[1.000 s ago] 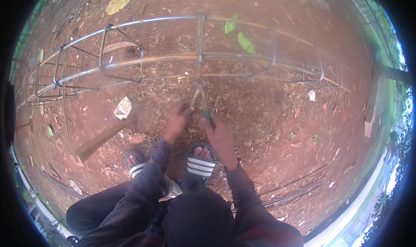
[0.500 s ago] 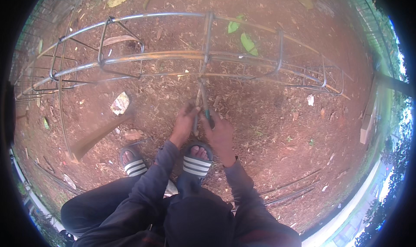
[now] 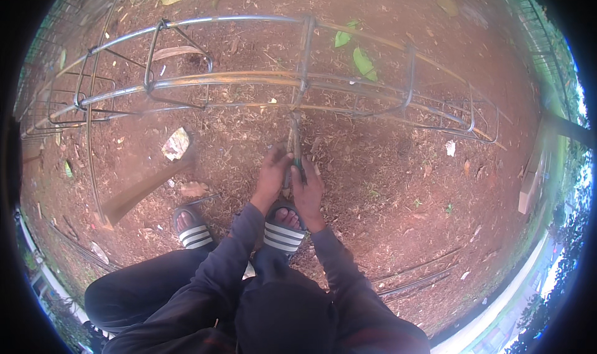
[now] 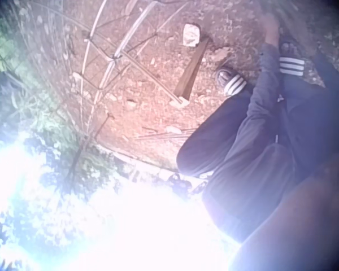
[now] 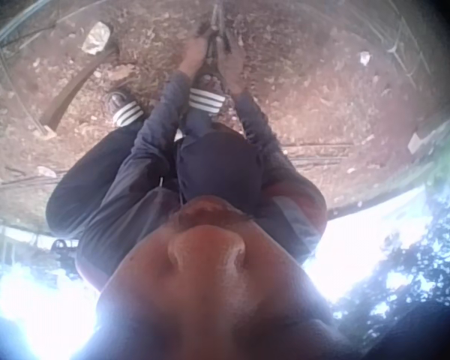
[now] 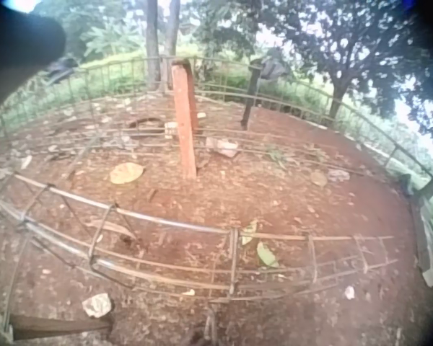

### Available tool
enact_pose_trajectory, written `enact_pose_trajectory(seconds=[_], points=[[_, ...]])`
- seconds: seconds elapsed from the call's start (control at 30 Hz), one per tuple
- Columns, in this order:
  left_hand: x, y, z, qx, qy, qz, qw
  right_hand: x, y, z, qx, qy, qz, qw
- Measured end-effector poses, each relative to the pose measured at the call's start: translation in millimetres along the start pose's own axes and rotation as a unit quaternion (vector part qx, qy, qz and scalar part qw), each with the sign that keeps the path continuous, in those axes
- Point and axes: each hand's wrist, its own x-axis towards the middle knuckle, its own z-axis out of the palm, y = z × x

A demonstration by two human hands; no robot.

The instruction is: The person sits on the ground and uses pliers to twist and secure wire ties on a metal frame structure. They repeatedly adjust the frame and tighten connections at multiple points.

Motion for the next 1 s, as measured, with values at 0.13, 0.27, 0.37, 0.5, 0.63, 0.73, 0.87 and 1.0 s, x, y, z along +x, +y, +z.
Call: enact_pose_trajectory(seconds=[0.13, 0.27, 0.37, 0.5, 0.63, 0.73, 0.87, 1.0], points=[[2.0, -5.7, -2.3, -0.036, 0.003, 0.011, 0.999, 4.1, -4.4, -14.6, 0.023, -0.023, 0.005, 0.999], [4.1, -11.1, -2.7, -0.051, -0.003, 0.012, 0.999, 6.6, 5.4, -20.2, 0.009, -0.03, -0.009, 0.999], [3.0, -12.2, -5.0, -0.064, -0.007, 0.013, 0.998, 6.0, 3.0, -18.5, -0.002, -0.033, -0.025, 0.999], [-0.2, -7.1, -5.0, -0.073, 0.007, -0.019, 0.997, 4.1, -2.3, -13.4, -0.017, -0.018, -0.054, 0.998], [3.0, -9.4, -6.9, -0.076, -0.007, -0.004, 0.997, 6.0, -1.6, -4.9, 0.008, 0.024, -0.106, 0.994], [5.2, -12.0, -9.3, -0.085, -0.011, 0.0, 0.996, 3.3, -8.5, -4.6, 0.006, 0.012, -0.062, 0.998], [4.2, -8.2, -6.8, -0.097, -0.014, -0.009, 0.995, 1.7, -3.9, -0.1, -0.004, 0.025, -0.057, 0.998], [6.5, -10.9, -10.3, -0.113, -0.023, -0.015, 0.993, 1.5, -6.5, 6.1, -0.004, 0.038, -0.07, 0.997]])
